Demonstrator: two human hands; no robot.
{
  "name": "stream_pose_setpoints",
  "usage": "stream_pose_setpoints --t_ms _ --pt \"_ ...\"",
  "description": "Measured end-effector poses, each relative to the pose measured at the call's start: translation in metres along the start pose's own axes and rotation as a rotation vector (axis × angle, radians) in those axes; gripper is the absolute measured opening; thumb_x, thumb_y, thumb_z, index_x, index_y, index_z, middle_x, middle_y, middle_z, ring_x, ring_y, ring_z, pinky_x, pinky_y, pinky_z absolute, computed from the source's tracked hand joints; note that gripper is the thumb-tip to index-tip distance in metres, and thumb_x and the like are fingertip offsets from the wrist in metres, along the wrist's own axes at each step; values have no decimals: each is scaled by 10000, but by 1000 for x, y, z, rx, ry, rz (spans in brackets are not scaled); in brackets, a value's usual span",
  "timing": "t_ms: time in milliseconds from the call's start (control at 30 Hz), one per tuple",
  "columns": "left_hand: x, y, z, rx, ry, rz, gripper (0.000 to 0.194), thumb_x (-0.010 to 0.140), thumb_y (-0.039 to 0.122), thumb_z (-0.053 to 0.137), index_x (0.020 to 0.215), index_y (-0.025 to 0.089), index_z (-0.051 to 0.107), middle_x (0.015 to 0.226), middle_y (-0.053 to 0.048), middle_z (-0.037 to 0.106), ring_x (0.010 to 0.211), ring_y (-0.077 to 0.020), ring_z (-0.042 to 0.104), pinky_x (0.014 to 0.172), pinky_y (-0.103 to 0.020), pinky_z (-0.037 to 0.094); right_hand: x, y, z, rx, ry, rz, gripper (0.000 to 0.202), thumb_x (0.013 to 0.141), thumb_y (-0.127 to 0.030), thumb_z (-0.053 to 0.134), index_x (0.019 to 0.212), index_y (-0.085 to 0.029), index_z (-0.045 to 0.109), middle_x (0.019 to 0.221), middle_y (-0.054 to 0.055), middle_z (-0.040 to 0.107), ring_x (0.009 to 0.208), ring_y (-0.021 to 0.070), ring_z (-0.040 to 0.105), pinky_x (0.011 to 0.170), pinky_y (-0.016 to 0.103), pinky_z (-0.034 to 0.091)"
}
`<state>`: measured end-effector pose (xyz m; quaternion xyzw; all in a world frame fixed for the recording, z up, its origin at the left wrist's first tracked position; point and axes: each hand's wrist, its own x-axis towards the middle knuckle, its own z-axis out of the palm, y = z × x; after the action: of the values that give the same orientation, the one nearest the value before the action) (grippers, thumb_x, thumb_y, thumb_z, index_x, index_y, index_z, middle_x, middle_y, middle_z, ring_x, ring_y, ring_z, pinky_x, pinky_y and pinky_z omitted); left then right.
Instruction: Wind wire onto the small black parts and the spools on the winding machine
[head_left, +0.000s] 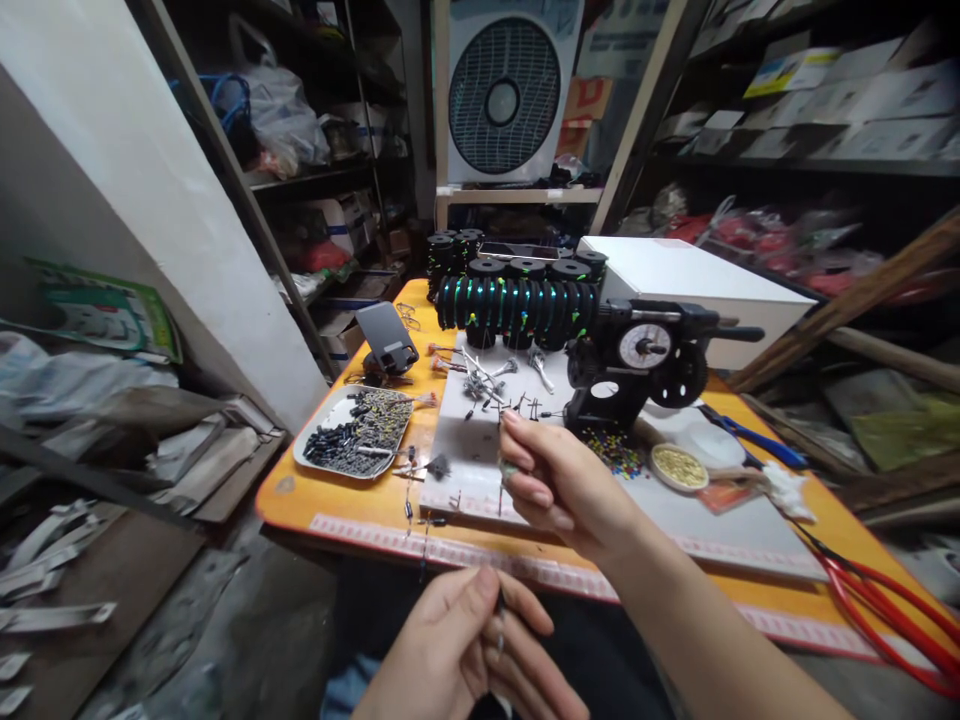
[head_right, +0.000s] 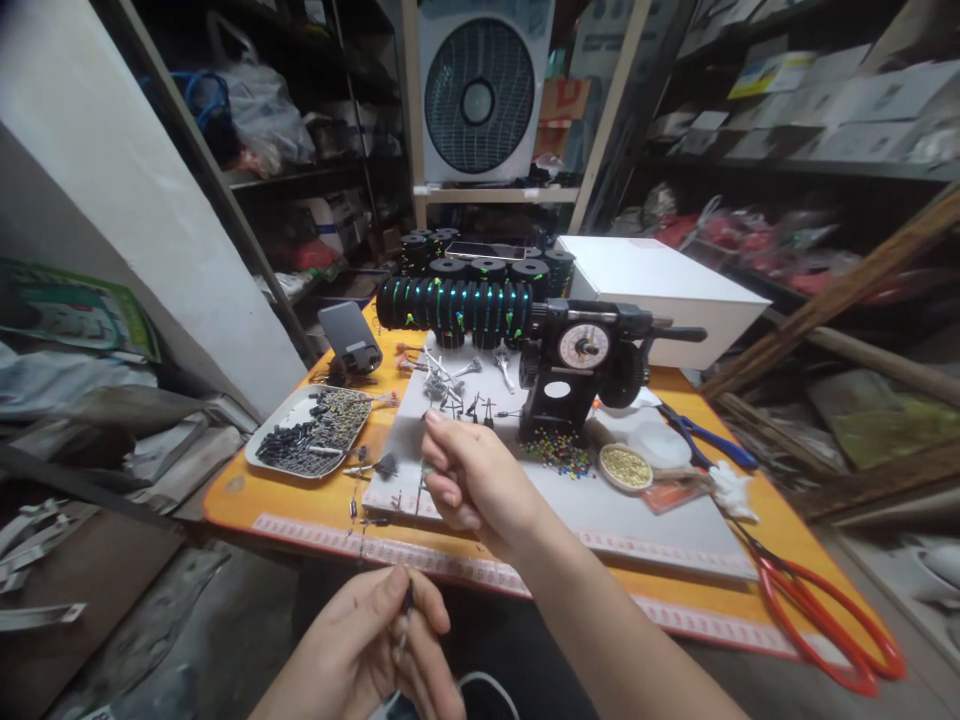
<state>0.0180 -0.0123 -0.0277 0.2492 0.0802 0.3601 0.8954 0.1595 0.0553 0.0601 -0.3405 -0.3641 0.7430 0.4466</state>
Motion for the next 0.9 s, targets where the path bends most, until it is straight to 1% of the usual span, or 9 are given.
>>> stream_pose_setpoints --t_ms 100,500,567,633,667,700,767,833,900 --pt "-2 2 -1 -4 -25 -8 490 1011 323 227 926 73 640 777 -200 759 671 -235 749 557 -266 568 0 1 -1 3 -5 3 448 838 -512 588 597 -192 389 368 -106 361 263 0 168 267 98 130" --pt "-5 6 -3 25 -8 -73 468 983 398 340 898 99 690 768 -152 775 652 -219 747 563 -261 561 0 0 -2 -5 -25 20 436 848 -514 570 610 -190 399 382 -101 373 268 -1 174 269 98 120" --pt "-5 14 3 201 56 -17 384 947 377 446 913 108 718 881 -155 777 768 -227 743 694 -306 564 -2 -2 -1 -68 -34 -8 394 868 -507 550 661 -183 462 403 -94 404 276 3 194 273 102 133" --pt "-2 26 12 445 171 114 259 882 298 576 1009 123 719 1023 -135 750 957 -233 689 899 -332 490 -6 -5 0 -195 -22 -55 334 888 -486 533 765 -175 545 410 -90 426 284 10 212 282 108 146" --pt "1 33 16 518 209 175 280 866 275 597 1093 138 689 1023 -116 744 991 -229 664 942 -332 454 -7 -7 1 -272 -8 -84 312 896 -471 528 824 -171 577 399 -95 416 288 15 217 289 110 150" --pt "4 40 20 542 220 217 329 876 272 576 1176 150 637 963 -98 744 955 -221 662 922 -336 456 -9 -10 3 -348 6 -111 302 903 -457 525 873 -166 600 384 -102 395 293 19 222 296 112 154" --pt "13 51 26 549 218 237 352 931 297 468 1246 157 541 808 -69 728 755 -195 673 767 -329 504 -11 -15 6 -476 25 -158 304 910 -434 522 920 -152 635 364 -110 352 303 25 240 309 117 162" --pt "22 58 30 595 241 212 323 970 332 366 1188 148 519 692 -46 693 548 -162 634 575 -286 494 -12 -18 8 -558 32 -181 326 913 -429 516 937 -138 662 359 -105 343 310 32 264 314 126 172" --pt "28 60 31 689 283 195 320 980 375 328 1082 145 526 625 -24 662 430 -134 586 465 -243 439 -12 -20 9 -589 34 -180 350 911 -434 513 950 -127 677 363 -95 359 310 36 277 312 136 176"
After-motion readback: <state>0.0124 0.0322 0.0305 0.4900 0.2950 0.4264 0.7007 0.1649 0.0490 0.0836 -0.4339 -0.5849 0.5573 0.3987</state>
